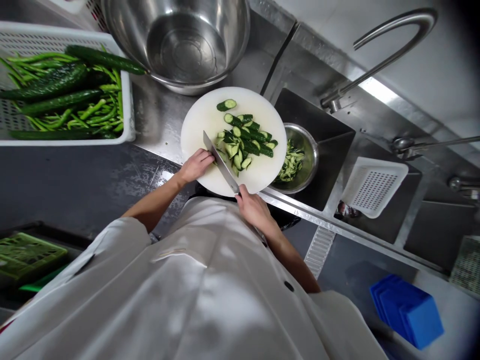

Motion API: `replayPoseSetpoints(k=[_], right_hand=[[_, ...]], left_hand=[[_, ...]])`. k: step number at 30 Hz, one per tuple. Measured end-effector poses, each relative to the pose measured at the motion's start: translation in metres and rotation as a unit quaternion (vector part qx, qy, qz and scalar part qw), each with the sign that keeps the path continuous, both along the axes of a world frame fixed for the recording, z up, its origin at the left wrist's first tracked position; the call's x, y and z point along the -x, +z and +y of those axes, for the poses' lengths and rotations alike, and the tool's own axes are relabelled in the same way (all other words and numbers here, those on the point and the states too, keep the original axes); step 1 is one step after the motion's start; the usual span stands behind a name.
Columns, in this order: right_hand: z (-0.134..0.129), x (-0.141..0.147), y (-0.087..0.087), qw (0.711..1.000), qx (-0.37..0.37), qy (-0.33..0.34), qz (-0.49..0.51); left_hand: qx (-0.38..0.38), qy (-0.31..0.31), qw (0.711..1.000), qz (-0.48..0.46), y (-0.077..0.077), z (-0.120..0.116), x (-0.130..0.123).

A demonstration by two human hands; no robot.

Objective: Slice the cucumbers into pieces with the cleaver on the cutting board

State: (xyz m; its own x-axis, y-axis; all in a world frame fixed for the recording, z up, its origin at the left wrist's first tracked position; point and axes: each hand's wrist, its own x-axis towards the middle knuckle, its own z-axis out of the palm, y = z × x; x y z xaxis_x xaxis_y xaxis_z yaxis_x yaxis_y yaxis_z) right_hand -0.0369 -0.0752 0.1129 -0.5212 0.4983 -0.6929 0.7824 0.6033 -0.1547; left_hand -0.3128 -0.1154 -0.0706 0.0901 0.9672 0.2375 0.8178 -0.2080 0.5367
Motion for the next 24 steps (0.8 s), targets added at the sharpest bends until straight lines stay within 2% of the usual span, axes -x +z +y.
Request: replayPoseSetpoints(k=[3, 9, 16, 18, 20, 24], right_hand=[[-0.001, -0.001, 0.001, 1.000, -0.009, 0.003, 0.000], [0.000, 0.012, -0.010, 1.000, -0.001, -0.005, 0.007], [0.000, -0.009, 0.012, 1.000, -0.006, 0.009, -0.002], [0.000, -0.011, 0.013, 1.000, -0.003, 0.006, -0.002], [0.000, -0.005, 0.006, 1.000, 0.000, -0.004, 0.003], [0.004, 0.020, -0.022, 0.999, -0.004, -0.019, 0.041]], left_hand=[[-0.003, 0.005, 1.000, -0.010, -0.001, 0.000, 0.000], [-0.029, 0.000, 0.999, 0.013, -0.002, -0.001, -0.001], [-0.057, -0.001, 0.998, 0.041, -0.003, 0.000, -0.001], [-0.055, 0.001, 0.998, 0.036, -0.004, 0.000, -0.001], [-0.050, 0.004, 0.998, 0.032, -0.004, 0.001, -0.001], [-0.048, 0.003, 0.998, 0.040, -0.004, 0.001, -0.002]])
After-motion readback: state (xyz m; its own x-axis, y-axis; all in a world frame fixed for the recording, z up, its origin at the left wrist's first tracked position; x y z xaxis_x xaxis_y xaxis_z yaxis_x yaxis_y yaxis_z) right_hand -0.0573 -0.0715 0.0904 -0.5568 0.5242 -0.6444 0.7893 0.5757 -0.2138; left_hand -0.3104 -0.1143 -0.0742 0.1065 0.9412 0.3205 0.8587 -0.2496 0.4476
